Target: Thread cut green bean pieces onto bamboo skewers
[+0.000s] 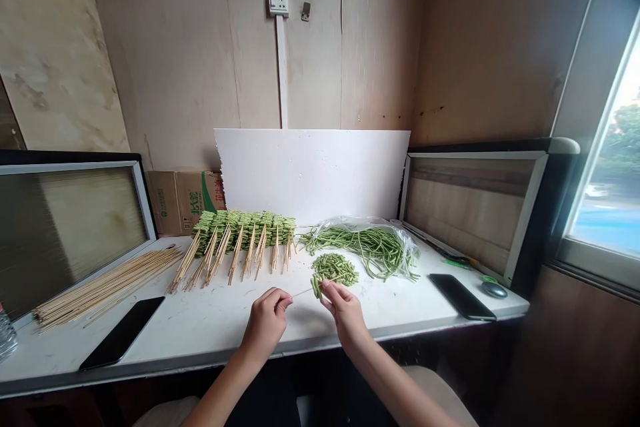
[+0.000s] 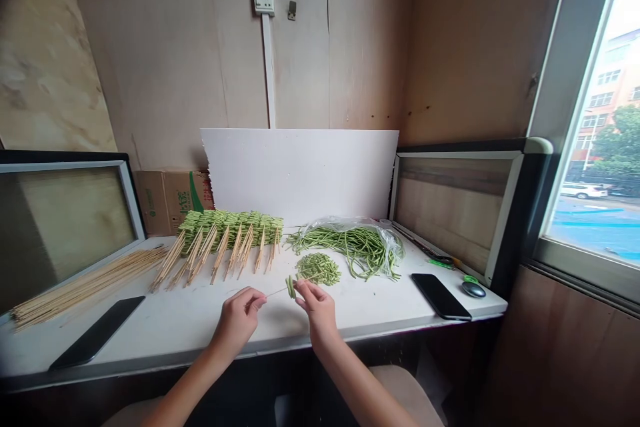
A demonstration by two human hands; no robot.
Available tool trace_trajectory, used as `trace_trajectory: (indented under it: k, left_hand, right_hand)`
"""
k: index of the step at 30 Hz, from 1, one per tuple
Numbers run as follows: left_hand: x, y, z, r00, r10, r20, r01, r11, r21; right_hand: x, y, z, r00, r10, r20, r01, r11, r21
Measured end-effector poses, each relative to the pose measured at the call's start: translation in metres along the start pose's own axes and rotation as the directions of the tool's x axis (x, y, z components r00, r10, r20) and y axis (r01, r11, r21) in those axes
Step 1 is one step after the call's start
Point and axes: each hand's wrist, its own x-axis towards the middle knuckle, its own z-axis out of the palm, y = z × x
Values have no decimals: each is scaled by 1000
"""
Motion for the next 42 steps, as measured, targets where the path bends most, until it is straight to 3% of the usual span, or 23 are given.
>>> trace_trajectory:
  k: [9, 21, 27, 31, 33, 35, 36, 37, 42]
  left_hand:
    - [-4, -6, 12, 1000, -2, 13, 2, 1000, -17]
    - [8, -53, -8, 982, -171, -77, 170, 985, -26]
    - [10, -69, -13, 975, -212, -71, 213, 977, 7]
    - [13, -80, -18, 980, -189, -70, 192, 981, 42]
    - [14, -86, -19, 980, -192, -42, 194, 980, 45]
    - [15, -93, -18, 981, -196, 0, 196, 980, 39]
    - [14, -96, -18, 980, -196, 19, 195, 980, 37]
    - [14, -100, -17, 981, -193, 31, 192, 981, 36]
    - [9, -116, -11, 981, -192, 35, 191, 980, 51]
  right_hand:
    - [-2, 4, -1, 1000, 22, 21, -21, 999, -32]
    - [8, -23, -11, 1000, 4, -2, -4, 997, -83]
    - [44, -44, -37, 998, -20, -56, 17, 998, -57]
    - [88, -62, -62, 991, -57, -125, 41, 992, -123]
    - [117, -70, -77, 989, -75, -126, 44, 971, -233]
    - [150, -76, -91, 982, -159, -104, 91, 873, -479]
    - [167, -78, -98, 970, -232, -67, 131, 739, -661]
    - [184, -80, -103, 962, -274, -14, 141, 538, -831]
    - [260, -90, -114, 966, -203, 161, 204, 209, -956]
